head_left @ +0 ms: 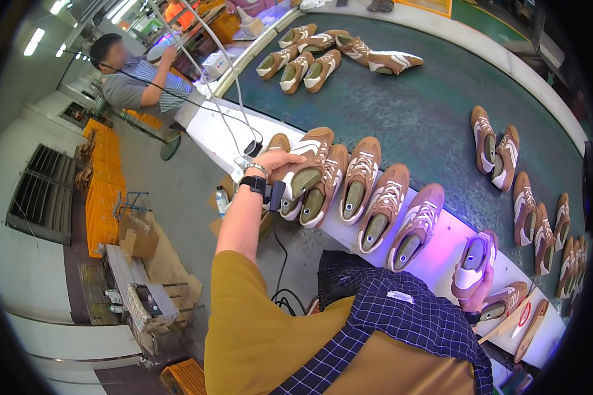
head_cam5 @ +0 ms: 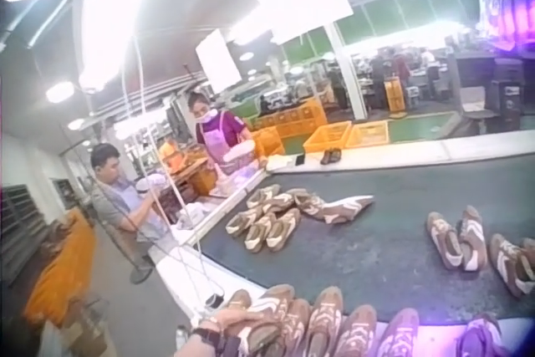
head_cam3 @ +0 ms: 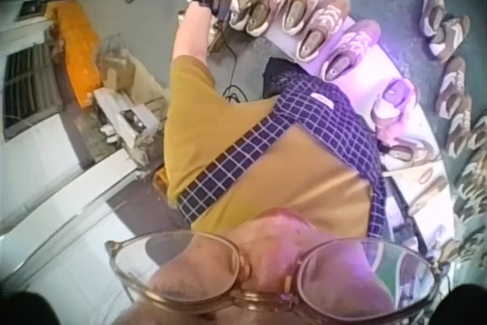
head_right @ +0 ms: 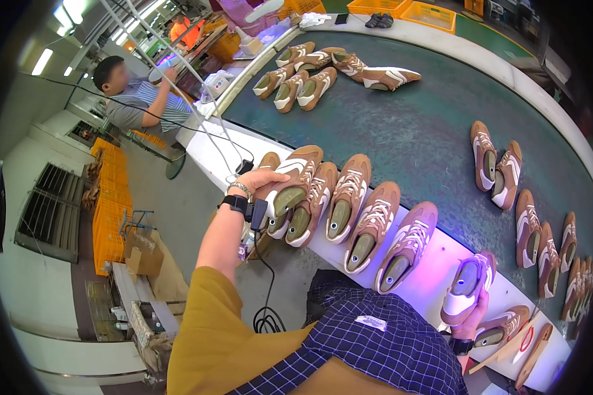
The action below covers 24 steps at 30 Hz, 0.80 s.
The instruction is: The recorder is inspecting shoes on a conveyor belt, checking their quality and alignment.
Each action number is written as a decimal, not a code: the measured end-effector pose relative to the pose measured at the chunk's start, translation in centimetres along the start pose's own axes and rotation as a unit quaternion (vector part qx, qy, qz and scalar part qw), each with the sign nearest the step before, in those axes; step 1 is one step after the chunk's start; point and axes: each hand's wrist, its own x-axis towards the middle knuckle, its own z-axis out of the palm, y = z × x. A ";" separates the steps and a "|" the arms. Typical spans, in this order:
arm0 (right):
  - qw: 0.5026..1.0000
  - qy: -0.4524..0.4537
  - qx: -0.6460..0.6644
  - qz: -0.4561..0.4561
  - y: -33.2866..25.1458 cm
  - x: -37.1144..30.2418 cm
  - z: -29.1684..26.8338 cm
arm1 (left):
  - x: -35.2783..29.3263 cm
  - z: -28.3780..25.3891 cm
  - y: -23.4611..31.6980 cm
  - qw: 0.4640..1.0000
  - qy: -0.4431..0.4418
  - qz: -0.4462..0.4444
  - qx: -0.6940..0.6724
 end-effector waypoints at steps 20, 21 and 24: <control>0.975 -0.142 0.092 -0.142 -0.8 1.1 12.7 | -4.2 22.2 -2.1 0.854 -0.235 0.256 -0.388; 0.969 -0.165 0.097 -0.153 -0.8 0.9 13.5 | -4.3 23.7 -2.0 0.847 -0.242 0.263 -0.394; 0.960 -0.157 0.126 -0.192 -0.9 0.1 15.3 | -4.8 27.0 -2.1 0.864 -0.200 0.202 -0.415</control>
